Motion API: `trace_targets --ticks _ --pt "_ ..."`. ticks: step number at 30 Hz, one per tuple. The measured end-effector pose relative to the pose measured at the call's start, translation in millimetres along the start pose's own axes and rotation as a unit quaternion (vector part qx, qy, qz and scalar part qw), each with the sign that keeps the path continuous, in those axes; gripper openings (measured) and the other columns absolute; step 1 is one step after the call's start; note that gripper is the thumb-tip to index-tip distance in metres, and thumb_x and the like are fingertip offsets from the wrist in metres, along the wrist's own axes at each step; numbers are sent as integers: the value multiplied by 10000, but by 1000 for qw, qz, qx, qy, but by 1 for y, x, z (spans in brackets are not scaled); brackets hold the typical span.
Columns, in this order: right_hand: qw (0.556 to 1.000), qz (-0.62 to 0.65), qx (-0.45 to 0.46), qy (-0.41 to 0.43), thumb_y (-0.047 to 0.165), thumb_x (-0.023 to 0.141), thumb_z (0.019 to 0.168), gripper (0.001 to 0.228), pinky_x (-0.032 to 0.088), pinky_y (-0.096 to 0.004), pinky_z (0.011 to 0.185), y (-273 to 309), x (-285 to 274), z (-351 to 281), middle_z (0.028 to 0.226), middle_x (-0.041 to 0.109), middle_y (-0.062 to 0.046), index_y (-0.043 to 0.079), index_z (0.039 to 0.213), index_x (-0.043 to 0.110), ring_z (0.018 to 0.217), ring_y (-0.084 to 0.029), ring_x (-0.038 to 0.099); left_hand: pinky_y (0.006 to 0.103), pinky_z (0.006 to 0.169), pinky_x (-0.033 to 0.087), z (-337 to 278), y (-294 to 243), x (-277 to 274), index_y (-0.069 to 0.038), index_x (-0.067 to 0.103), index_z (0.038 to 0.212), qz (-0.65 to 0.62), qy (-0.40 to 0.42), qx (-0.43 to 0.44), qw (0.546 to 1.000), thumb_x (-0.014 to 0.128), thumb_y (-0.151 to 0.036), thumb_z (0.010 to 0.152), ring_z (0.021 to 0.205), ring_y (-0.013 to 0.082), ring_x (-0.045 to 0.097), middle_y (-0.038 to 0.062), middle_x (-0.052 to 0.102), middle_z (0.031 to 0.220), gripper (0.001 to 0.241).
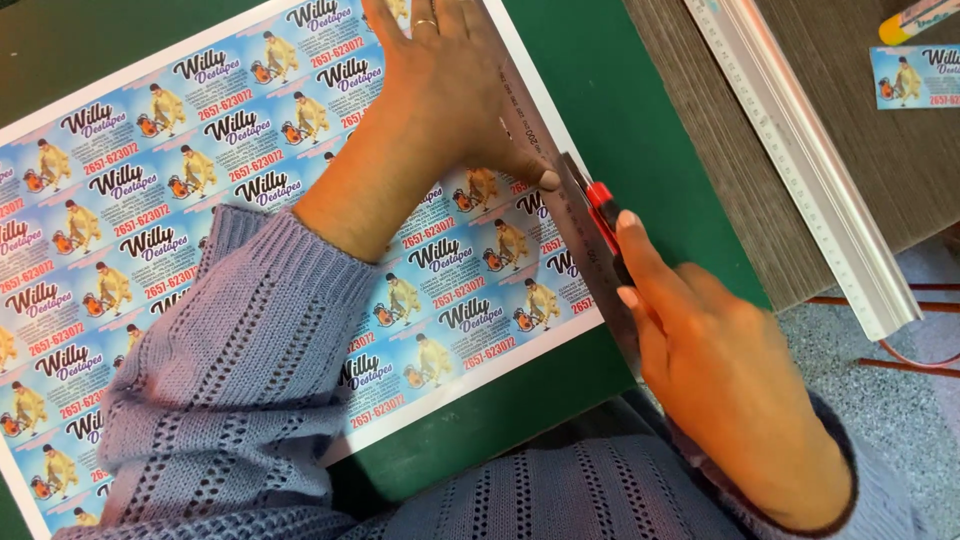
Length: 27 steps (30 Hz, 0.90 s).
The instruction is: Cutting a sheet of printed stickers into individual pieces using a utility knife and a metal ruler on a cutting mat.
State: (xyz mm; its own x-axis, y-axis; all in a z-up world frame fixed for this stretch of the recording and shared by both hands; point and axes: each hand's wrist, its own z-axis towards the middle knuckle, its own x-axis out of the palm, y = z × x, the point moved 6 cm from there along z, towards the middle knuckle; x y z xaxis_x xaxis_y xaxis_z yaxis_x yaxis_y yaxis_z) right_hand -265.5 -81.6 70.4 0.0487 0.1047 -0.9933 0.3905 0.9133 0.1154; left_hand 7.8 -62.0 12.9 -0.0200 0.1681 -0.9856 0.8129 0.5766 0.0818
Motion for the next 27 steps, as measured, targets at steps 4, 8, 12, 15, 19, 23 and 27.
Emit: trace_targets --ticks 4,8,12,15,19,23,27 --pt "999 6 29 13 254 625 976 644 483 -580 423 -5 2 -28 759 540 -86 233 1596 453 448 -443 538 814 1092 82 0 -2 -3 68 128 1599 33 9 0 999 551 -1272 370 1531 484 187 319 231 1659 1867" --pt "997 -60 40 7 303 608 982 614 537 -537 427 -9 5 -60 795 556 5 275 1581 476 540 -335 531 809 1102 53 0 -1 0 19 72 1619 24 40 -11 999 574 -1232 378 1552 471 113 289 143 1693 1832" --pt "995 -78 55 8 305 591 979 604 562 -501 453 -17 9 -83 834 574 34 285 1574 489 530 -316 553 814 1082 78 6 0 6 41 205 1606 37 16 -2 999 540 -1280 340 1516 501 176 318 243 1647 1859" --pt "994 -56 95 15 307 620 968 606 492 -446 374 -20 7 -100 825 549 56 334 1560 493 425 -300 429 817 1089 60 1 -1 2 8 145 1619 18 27 -1 999 579 -1225 396 1537 488 164 287 202 1680 1790" --pt "994 -63 94 10 278 614 980 608 492 -438 373 -20 4 -116 857 560 57 322 1572 484 407 -284 436 828 1068 7 2 -1 5 12 183 1617 -11 40 5 999 633 -1202 395 1545 447 160 284 212 1675 1780" --pt "990 -61 127 19 303 635 963 604 499 -401 381 -23 4 -127 803 545 69 343 1554 515 448 -232 433 814 1077 1 6 0 8 -13 277 1610 -5 37 5 999 619 -1206 408 1544 445 132 280 210 1677 1727" --pt "991 -53 122 3 254 649 968 582 475 -362 389 -23 2 -137 796 548 85 324 1535 539 460 -190 411 808 1073 15 8 1 11 4 270 1603 -5 24 6 1000 616 -1219 391 1527 468 200 275 259 1659 1756"
